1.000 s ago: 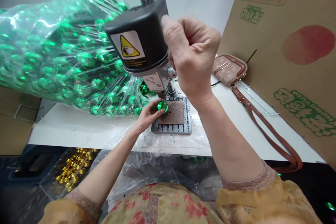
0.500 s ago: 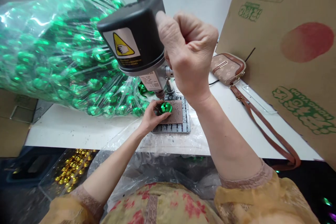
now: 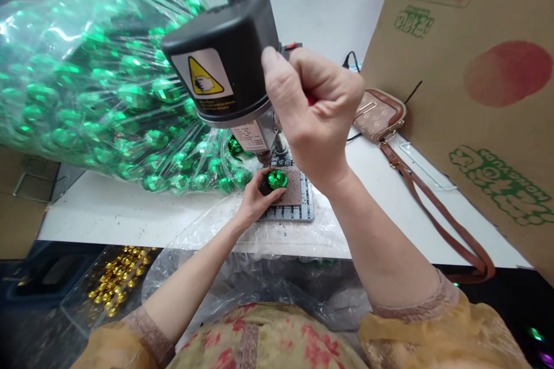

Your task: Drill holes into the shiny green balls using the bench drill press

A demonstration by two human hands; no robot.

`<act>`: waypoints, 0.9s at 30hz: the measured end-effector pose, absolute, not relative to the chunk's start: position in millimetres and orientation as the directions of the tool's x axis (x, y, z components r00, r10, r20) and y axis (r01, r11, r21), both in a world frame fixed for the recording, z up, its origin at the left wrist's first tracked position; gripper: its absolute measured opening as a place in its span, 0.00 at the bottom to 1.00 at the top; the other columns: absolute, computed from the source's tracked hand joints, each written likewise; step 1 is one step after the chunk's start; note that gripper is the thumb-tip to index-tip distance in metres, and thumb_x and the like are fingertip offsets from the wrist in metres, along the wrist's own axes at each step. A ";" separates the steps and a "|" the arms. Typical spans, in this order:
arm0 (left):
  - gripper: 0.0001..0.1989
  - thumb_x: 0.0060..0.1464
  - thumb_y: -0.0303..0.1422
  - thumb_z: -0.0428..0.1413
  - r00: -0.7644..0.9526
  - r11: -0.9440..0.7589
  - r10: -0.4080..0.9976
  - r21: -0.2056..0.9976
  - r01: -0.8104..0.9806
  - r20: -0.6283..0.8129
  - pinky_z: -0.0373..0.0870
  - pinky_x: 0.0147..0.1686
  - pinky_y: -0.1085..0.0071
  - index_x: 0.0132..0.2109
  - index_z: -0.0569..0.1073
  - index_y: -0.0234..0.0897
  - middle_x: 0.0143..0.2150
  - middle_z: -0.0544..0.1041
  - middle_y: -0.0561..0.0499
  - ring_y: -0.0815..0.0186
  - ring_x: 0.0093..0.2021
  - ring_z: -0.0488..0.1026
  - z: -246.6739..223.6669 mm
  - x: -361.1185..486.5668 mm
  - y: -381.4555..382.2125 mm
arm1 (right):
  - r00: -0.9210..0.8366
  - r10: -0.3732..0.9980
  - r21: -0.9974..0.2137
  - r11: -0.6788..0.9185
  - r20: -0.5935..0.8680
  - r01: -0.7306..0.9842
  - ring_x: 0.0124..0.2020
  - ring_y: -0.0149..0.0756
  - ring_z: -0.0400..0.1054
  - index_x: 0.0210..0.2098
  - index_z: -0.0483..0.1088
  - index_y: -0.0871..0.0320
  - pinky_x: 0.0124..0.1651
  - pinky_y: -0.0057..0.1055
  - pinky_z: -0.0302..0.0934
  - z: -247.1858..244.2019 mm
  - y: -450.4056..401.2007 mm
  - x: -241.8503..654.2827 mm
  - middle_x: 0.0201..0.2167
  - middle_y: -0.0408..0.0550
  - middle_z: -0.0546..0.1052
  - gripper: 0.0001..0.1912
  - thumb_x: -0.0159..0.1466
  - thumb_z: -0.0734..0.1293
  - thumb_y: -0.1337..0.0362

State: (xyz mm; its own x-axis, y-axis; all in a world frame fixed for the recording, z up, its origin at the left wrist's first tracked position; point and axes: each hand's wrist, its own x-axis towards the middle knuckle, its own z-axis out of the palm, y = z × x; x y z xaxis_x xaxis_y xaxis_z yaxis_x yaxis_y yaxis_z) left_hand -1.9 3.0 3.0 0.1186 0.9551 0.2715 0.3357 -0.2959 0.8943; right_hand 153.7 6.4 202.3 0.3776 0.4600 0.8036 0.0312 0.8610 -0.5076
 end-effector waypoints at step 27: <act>0.27 0.53 0.39 0.68 0.129 -0.362 0.932 0.863 0.352 0.338 0.70 0.59 0.56 0.57 0.72 0.38 0.54 0.78 0.43 0.53 0.55 0.76 3.4 -1.5 1.6 | 0.320 0.216 -0.252 0.965 0.923 0.076 0.15 0.19 0.46 0.19 0.43 0.59 0.20 0.28 0.41 154.6 3.8 154.8 0.15 0.37 0.49 0.26 0.66 0.64 0.71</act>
State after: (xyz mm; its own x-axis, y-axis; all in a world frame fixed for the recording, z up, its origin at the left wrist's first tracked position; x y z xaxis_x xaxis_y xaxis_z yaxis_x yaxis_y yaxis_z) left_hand -1.5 1.6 3.4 0.1288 0.9323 0.3379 0.3519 -0.3616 0.8634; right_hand 154.8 3.8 154.6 0.3199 0.2157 0.9226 0.0764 0.9647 -0.2521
